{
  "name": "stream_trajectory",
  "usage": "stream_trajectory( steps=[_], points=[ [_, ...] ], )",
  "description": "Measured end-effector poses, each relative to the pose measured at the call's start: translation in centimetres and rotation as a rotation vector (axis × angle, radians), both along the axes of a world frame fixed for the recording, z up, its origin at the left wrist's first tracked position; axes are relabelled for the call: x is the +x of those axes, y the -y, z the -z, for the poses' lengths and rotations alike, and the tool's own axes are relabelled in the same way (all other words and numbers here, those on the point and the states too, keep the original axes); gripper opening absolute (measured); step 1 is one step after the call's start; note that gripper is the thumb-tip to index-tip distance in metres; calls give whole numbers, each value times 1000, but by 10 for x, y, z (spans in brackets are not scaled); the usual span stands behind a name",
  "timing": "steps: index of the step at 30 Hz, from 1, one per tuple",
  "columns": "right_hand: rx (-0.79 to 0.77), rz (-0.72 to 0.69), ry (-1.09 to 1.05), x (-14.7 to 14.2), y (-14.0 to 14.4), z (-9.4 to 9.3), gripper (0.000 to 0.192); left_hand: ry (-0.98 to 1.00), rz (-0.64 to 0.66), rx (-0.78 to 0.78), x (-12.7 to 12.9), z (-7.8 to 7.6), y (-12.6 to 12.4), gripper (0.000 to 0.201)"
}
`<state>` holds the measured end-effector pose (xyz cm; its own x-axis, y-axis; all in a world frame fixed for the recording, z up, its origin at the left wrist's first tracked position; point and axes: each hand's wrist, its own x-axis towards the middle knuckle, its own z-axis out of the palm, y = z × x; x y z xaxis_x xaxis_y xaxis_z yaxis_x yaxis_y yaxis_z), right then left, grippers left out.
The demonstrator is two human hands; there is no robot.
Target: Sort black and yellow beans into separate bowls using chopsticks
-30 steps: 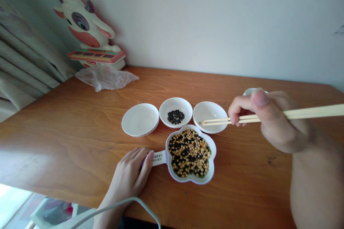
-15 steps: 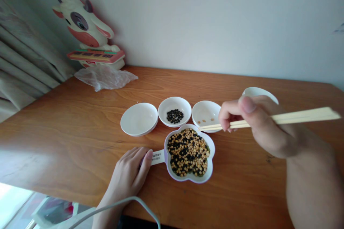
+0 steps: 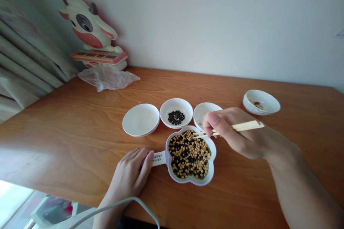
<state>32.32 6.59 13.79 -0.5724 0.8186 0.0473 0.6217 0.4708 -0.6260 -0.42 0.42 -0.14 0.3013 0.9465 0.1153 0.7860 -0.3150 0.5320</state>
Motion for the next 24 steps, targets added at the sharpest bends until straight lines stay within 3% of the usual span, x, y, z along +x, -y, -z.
stream_trajectory(
  steps=[24],
  points=[
    [-4,-4,-2,-7,-1,6,54,9,10,-25,-2,3,0,35]
  ],
)
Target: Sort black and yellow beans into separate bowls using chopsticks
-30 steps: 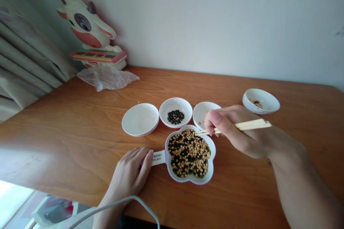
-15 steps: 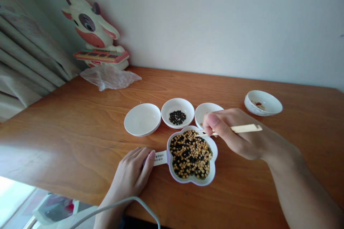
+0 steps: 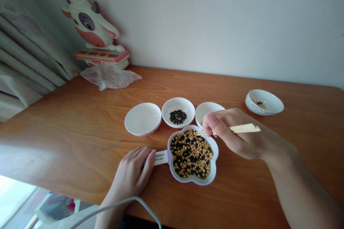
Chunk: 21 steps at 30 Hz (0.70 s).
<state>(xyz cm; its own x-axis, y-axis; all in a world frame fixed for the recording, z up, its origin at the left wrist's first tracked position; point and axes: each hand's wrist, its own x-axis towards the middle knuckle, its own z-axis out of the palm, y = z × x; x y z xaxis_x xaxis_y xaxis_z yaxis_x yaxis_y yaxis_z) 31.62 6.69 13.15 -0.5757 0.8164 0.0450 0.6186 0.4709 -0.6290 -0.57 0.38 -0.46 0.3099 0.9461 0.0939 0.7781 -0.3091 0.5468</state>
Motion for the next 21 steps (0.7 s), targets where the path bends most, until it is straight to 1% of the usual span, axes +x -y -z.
stream_trajectory(
  steps=[9,16,21],
  points=[
    [13,12,-36,1,-2,6,53,4,-3,-4,-2,3,0,34],
    [18,-50,-3,-1,0,-1,53,8,-9,-8,-2,3,0,35],
    [51,-56,2,-3,1,-3,51,9,-7,-7,-1,2,0,36]
  ],
)
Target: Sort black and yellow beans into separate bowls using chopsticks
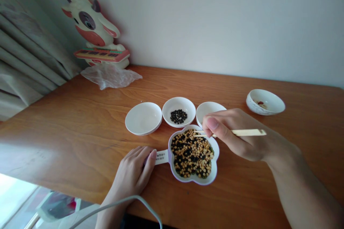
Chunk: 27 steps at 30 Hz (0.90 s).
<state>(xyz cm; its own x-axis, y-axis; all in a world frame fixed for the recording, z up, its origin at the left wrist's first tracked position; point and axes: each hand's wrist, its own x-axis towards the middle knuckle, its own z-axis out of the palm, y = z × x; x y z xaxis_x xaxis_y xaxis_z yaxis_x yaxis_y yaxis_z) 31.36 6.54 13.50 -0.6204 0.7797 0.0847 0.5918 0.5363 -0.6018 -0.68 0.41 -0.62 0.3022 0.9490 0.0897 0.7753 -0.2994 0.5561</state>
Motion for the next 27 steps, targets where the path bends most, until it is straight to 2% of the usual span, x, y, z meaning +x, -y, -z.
stream_trajectory(
  steps=[12,21,27],
  points=[
    [-4,-20,-17,0,-1,-2,44,-7,7,1,0,-1,1,35],
    [-23,38,14,0,-1,0,54,-17,-8,22,1,-1,0,35],
    [-23,30,-34,9,1,-3,52,-26,-10,25,1,-1,1,35]
  ],
)
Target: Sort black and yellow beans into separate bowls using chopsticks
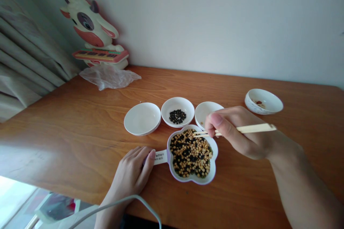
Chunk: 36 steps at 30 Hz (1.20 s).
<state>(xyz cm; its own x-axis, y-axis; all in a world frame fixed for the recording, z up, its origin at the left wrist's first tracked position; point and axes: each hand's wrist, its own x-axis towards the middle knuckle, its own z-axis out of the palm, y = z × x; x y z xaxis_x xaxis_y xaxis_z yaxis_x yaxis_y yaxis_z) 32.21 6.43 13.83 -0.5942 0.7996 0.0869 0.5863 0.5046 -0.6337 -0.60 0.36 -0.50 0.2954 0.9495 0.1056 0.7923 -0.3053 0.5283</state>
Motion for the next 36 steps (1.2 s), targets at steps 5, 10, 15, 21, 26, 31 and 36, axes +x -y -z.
stream_trajectory(
  steps=[5,10,15,21,26,31,36],
  points=[
    [50,79,-111,15,5,-15,60,1,3,-1,-1,0,0,34],
    [157,253,-71,28,7,-27,68,-6,5,-32,0,1,-1,35],
    [147,295,-31,40,1,-22,68,0,-5,-35,0,3,0,36],
    [100,284,-31,48,-4,-16,67,-4,-6,-23,-1,2,1,36],
    [79,275,4,51,-8,-13,66,5,-9,-12,-1,3,0,35],
    [72,270,9,49,-8,-12,65,-5,-4,4,-1,3,-1,35],
    [36,248,44,39,-6,-11,63,-5,-5,-11,0,1,0,35]
  ],
)
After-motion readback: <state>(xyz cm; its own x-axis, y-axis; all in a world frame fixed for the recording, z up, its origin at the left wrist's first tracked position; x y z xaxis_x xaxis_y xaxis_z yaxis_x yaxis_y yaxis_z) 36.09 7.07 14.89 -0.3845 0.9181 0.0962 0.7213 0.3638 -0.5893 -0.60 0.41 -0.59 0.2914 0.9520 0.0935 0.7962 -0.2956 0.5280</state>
